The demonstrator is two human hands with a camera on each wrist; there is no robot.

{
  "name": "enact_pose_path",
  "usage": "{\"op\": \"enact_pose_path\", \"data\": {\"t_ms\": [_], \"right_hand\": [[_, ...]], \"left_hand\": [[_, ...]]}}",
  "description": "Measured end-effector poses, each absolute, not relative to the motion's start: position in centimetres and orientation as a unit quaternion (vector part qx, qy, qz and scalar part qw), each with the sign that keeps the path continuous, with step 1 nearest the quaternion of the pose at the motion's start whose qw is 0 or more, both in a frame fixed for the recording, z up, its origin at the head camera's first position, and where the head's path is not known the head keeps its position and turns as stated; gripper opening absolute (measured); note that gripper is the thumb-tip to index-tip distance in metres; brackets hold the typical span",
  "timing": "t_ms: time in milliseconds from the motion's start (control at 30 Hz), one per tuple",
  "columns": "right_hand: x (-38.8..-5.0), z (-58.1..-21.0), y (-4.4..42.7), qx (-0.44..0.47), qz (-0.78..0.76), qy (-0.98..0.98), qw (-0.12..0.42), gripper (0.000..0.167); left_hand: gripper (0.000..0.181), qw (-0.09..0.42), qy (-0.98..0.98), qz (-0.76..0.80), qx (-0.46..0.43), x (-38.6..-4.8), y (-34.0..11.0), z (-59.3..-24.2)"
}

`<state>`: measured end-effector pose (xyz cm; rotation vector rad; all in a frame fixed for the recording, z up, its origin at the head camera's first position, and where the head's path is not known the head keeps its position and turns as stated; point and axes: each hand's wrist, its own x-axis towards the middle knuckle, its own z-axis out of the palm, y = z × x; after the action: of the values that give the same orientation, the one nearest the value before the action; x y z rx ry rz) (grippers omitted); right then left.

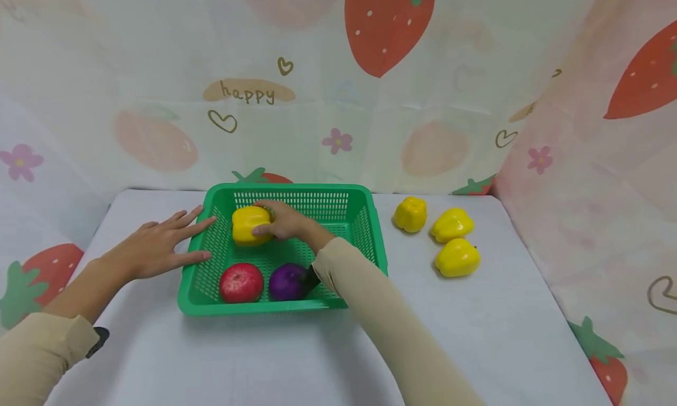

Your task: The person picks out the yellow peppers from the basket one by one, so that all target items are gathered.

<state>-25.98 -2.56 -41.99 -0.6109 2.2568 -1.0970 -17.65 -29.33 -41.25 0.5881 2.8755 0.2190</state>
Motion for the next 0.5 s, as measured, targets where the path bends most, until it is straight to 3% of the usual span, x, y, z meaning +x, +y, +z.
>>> {"op": "enact_pose_path", "data": {"t_ms": [500], "right_hand": [[-25.8, -34.7, 2.9, -0.308, -0.407, 0.824, 0.248, 0.062]], "left_hand": [[0.084, 0.088, 0.973, 0.071, 0.203, -18.0, -29.5, -41.5]]}}
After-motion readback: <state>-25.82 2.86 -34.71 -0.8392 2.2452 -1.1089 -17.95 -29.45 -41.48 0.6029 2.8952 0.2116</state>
